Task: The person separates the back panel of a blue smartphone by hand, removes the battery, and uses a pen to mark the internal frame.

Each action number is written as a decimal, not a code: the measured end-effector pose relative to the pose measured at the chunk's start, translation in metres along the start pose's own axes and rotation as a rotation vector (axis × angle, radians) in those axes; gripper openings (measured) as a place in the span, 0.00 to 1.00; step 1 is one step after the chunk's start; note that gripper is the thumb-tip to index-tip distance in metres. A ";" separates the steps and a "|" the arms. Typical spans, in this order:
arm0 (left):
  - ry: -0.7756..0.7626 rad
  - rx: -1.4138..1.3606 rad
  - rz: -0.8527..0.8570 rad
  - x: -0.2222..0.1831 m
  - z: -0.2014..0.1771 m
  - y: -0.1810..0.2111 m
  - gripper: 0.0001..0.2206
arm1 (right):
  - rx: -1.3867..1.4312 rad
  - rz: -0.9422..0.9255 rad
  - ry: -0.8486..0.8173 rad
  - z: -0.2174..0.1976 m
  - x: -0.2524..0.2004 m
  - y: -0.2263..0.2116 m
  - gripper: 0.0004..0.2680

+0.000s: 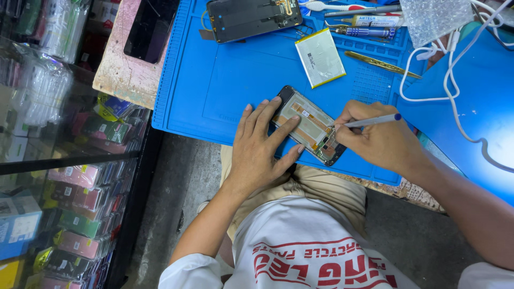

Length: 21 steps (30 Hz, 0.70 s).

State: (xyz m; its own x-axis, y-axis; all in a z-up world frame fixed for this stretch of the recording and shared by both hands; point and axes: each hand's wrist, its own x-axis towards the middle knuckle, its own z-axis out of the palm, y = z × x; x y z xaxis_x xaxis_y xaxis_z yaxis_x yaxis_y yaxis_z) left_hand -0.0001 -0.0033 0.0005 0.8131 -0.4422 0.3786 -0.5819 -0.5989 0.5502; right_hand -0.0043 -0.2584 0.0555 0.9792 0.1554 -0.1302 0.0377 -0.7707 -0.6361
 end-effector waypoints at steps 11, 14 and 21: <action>0.031 0.010 0.022 -0.002 0.002 -0.001 0.22 | 0.191 -0.205 0.069 -0.024 0.011 0.017 0.05; 0.037 0.017 0.023 -0.002 0.000 0.001 0.24 | 0.037 -0.399 0.199 -0.040 0.022 0.025 0.05; 0.139 0.045 -0.159 0.010 -0.008 0.006 0.36 | -0.762 -0.468 0.370 -0.049 0.028 0.018 0.16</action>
State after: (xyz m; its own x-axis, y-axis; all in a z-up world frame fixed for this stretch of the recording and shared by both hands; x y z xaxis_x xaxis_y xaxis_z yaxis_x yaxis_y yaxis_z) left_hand 0.0051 -0.0061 0.0135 0.8874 -0.2452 0.3904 -0.4437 -0.6841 0.5789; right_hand 0.0339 -0.2976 0.0775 0.8278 0.4447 0.3421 0.4315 -0.8943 0.1183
